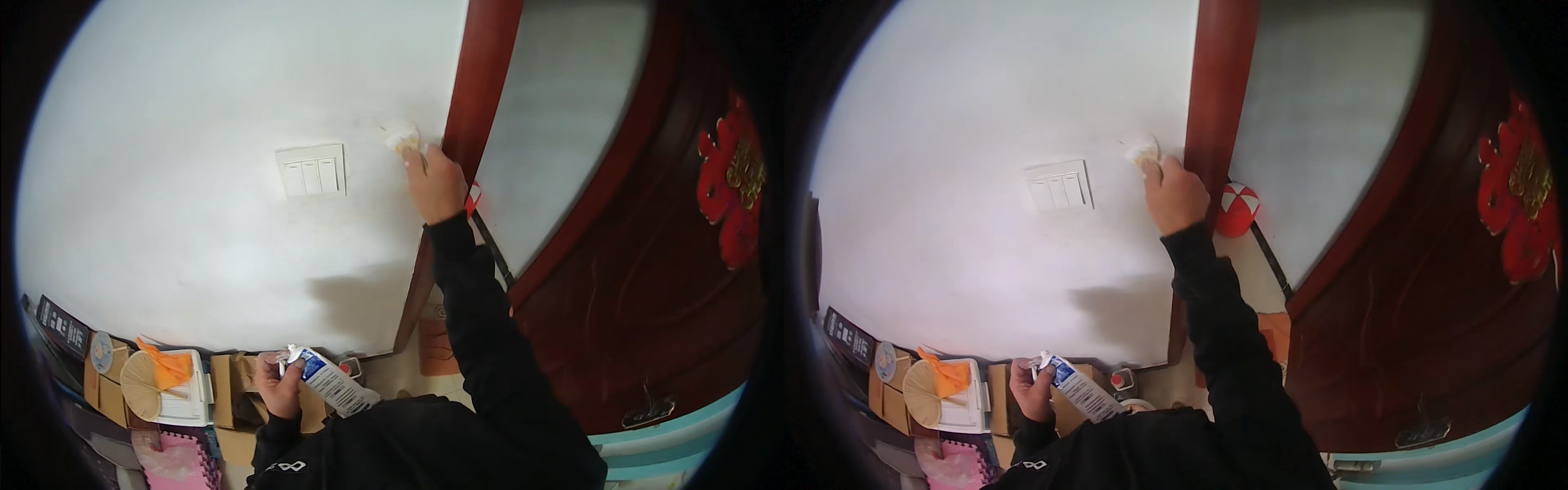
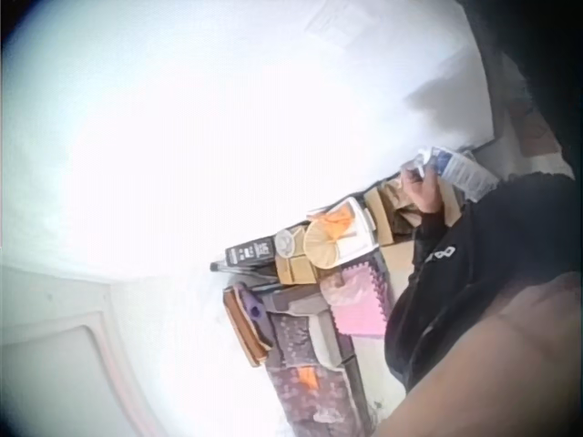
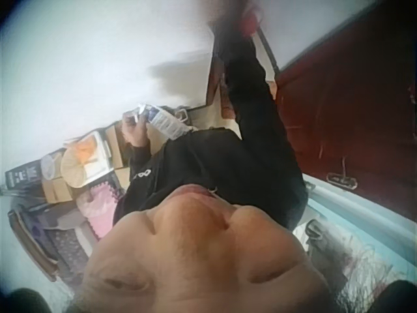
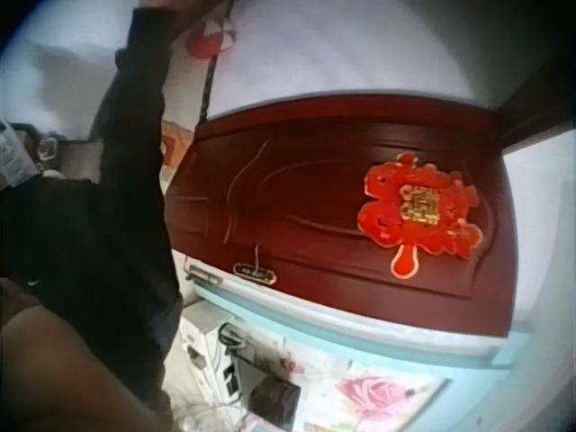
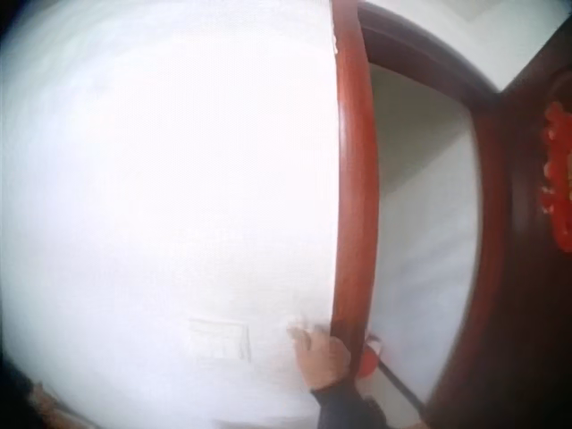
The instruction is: The person applies a white paste from a tube onto a wall near a light switch using a small spatula. They repeatedly squeeze the tube and spread the paste over a specific area to fill imperfections or holes.
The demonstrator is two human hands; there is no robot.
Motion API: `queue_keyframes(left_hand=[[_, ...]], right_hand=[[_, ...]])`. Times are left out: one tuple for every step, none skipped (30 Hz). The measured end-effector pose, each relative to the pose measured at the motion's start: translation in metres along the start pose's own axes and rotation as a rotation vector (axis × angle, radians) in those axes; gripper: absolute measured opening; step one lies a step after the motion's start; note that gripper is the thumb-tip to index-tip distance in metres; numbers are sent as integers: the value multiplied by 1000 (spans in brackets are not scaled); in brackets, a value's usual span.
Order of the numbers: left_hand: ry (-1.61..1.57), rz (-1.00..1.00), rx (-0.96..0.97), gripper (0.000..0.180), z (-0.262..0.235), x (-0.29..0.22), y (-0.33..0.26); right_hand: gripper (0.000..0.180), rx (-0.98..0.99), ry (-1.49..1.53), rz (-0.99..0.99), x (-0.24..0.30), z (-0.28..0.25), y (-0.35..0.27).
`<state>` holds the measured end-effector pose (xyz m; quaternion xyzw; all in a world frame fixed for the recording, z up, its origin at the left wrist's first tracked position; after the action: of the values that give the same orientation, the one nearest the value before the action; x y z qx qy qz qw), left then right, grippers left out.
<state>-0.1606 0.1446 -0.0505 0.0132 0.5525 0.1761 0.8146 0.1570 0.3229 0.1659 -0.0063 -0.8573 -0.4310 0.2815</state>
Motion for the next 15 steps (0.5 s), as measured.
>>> queue_keyframes(left_hand=[[-11,7,-1,19,-1,2,1],[-22,13,-1,20,-1,4,1],[-40,9,8,20,0,7,2],[-49,5,13,20,-1,8,2],[-60,-1,20,20,-1,9,2],[-26,-12,-8,21,-6,9,-1],[-26,-20,-1,21,-5,6,-2],[-26,-28,5,21,-3,2,-3],[-40,-37,20,21,-1,4,-2],[-35,-37,17,21,-2,5,-1],[-30,-36,14,21,-3,7,0],[-23,-33,1,21,-5,8,-1],[-4,-21,-13,21,-7,8,-3],[15,-9,-28,21,-8,7,-4],[39,3,-42,21,-9,6,-5]], right_hand=[[36,-21,0,-39,6,-5,-2],[36,-43,0,-79,15,-12,-5],[36,-71,4,-109,28,-19,-6],[35,-130,57,-220,49,-21,-5],[34,-131,50,-286,69,-20,0],[33,-119,51,-356,92,-15,5],[32,-116,48,-420,109,-15,11],[32,-48,-29,-427,117,-7,18],[31,16,-119,-439,123,1,23],[30,81,-209,-449,125,8,27],[30,43,-249,-475,122,5,29],[30,10,-283,-507,114,1,30],[30,-15,-312,-536,104,-3,29],[31,-26,-329,-532,90,-11,28],[32,-37,-343,-524,74,-21,28]])
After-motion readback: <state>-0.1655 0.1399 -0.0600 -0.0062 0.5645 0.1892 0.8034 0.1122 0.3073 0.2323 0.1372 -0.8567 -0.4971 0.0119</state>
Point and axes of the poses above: each hand's wrist, its own y-axis towards the middle knuckle, its own z-axis out of the palm, x = y × z, the point moved 9 cm from there along y, towards the middle knuckle, and after that the axes turned 6 degrees about -y, right-handed, at the moved point
